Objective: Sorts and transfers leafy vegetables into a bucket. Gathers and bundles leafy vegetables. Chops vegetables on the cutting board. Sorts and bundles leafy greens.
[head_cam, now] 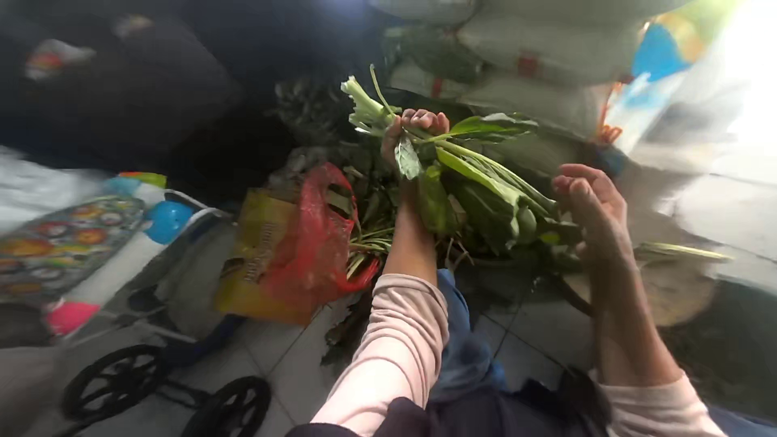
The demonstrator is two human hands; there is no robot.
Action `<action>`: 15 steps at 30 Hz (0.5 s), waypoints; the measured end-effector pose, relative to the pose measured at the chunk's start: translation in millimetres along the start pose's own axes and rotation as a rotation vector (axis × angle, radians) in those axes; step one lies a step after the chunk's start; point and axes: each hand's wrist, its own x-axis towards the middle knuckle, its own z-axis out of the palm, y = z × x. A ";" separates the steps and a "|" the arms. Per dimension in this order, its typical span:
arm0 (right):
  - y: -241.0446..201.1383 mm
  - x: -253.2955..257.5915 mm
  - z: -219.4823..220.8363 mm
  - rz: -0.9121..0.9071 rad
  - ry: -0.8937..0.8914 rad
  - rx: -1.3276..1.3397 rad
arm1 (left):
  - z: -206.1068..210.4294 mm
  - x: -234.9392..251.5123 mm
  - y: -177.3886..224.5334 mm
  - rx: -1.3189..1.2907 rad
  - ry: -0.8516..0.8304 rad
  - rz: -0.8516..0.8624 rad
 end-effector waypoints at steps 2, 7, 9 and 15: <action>1.9 -17.9 9.0 -0.170 -0.030 -0.098 | 0.5 -4.3 0.9 0.003 -0.030 -0.022; -3.9 -36.0 29.7 -0.475 -0.105 -0.452 | 6.1 -2.7 9.9 -0.083 -0.137 -0.086; 7.3 -45.6 32.5 -0.529 -0.068 -0.465 | 7.4 0.5 16.5 -0.143 -0.186 -0.130; 16.9 -57.3 31.7 -0.543 -0.034 -0.481 | 24.3 1.7 11.1 -0.198 -0.132 -0.127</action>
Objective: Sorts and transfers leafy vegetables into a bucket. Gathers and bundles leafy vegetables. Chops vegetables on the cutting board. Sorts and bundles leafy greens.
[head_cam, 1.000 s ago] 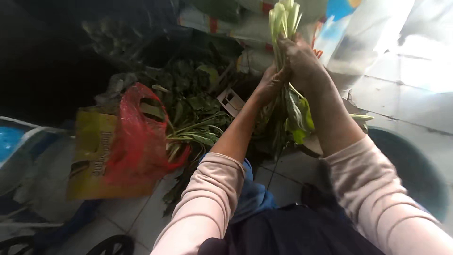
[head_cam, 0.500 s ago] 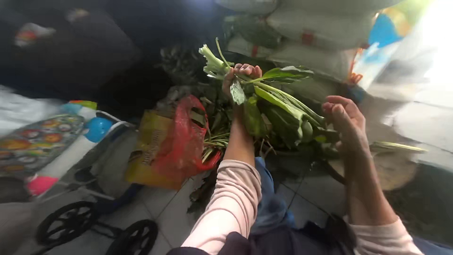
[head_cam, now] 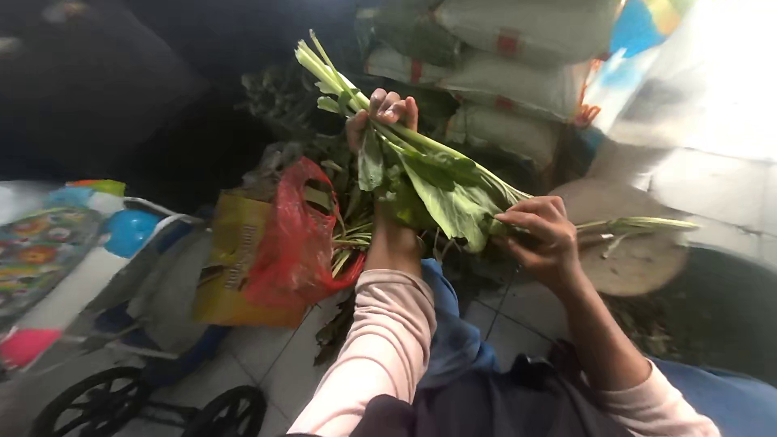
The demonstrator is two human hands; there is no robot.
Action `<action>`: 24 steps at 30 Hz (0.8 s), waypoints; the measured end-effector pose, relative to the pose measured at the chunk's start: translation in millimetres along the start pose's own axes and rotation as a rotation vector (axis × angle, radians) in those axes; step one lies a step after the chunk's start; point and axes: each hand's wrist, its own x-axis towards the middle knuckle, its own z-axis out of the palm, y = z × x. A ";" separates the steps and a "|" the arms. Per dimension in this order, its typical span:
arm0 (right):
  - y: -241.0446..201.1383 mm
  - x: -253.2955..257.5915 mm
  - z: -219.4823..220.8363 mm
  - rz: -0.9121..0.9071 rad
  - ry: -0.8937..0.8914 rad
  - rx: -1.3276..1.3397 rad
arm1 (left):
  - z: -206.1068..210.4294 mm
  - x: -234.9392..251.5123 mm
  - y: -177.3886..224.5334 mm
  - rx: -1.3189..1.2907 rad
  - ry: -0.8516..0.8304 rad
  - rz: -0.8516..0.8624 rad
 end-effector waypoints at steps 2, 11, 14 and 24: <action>0.9 -3.9 -3.0 0.034 -0.065 0.000 | 7.8 1.8 3.6 0.071 0.049 -0.087; 88.9 -38.6 -82.0 0.966 0.168 -0.342 | 54.0 20.9 -46.9 1.430 1.143 -0.279; 151.8 -72.2 -134.0 1.412 0.504 -0.352 | 49.9 21.9 -53.9 1.646 0.994 -0.377; 255.8 -65.0 -154.2 1.697 0.697 -0.247 | 43.1 25.3 -96.9 1.625 0.885 -0.551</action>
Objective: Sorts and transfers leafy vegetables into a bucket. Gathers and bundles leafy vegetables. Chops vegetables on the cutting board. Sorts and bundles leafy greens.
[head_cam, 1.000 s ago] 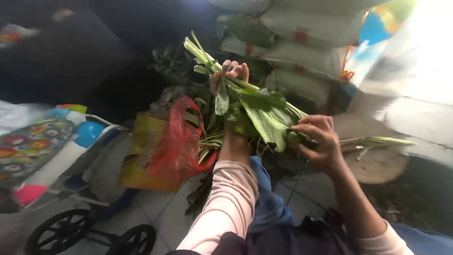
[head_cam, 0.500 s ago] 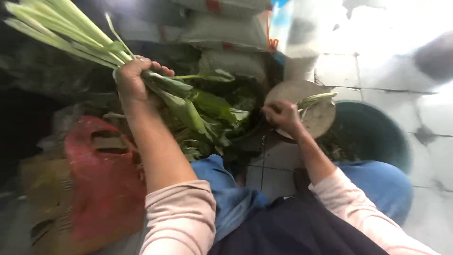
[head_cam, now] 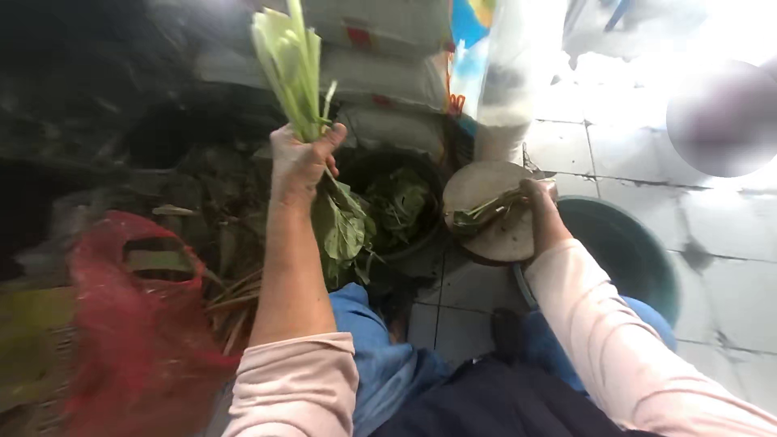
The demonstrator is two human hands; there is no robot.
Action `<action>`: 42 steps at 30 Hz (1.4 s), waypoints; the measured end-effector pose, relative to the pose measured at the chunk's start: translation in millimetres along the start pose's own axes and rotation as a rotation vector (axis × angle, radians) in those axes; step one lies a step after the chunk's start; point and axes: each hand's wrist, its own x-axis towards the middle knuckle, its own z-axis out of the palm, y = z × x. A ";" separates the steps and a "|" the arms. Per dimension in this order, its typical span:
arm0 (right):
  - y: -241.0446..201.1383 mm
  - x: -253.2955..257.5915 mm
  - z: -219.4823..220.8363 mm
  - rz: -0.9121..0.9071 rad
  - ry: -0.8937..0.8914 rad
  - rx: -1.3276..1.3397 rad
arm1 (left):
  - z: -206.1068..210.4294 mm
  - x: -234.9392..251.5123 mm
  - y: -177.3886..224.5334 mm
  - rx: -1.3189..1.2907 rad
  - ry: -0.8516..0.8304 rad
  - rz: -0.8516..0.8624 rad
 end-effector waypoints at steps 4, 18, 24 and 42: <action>-2.1 -14.5 0.9 0.024 -0.059 0.184 | 16.5 1.9 0.0 0.035 -0.072 -0.059; -12.9 -34.4 17.3 -0.075 -0.064 -0.060 | 44.7 0.1 -3.7 -0.070 -0.123 -0.176; -14.3 -30.6 20.6 -0.058 -0.067 -0.039 | 42.7 -2.4 0.5 -0.131 -0.076 -0.213; -94.3 -167.3 -11.6 -0.742 -0.415 0.230 | 62.4 -11.2 -13.1 -0.336 -0.290 -0.212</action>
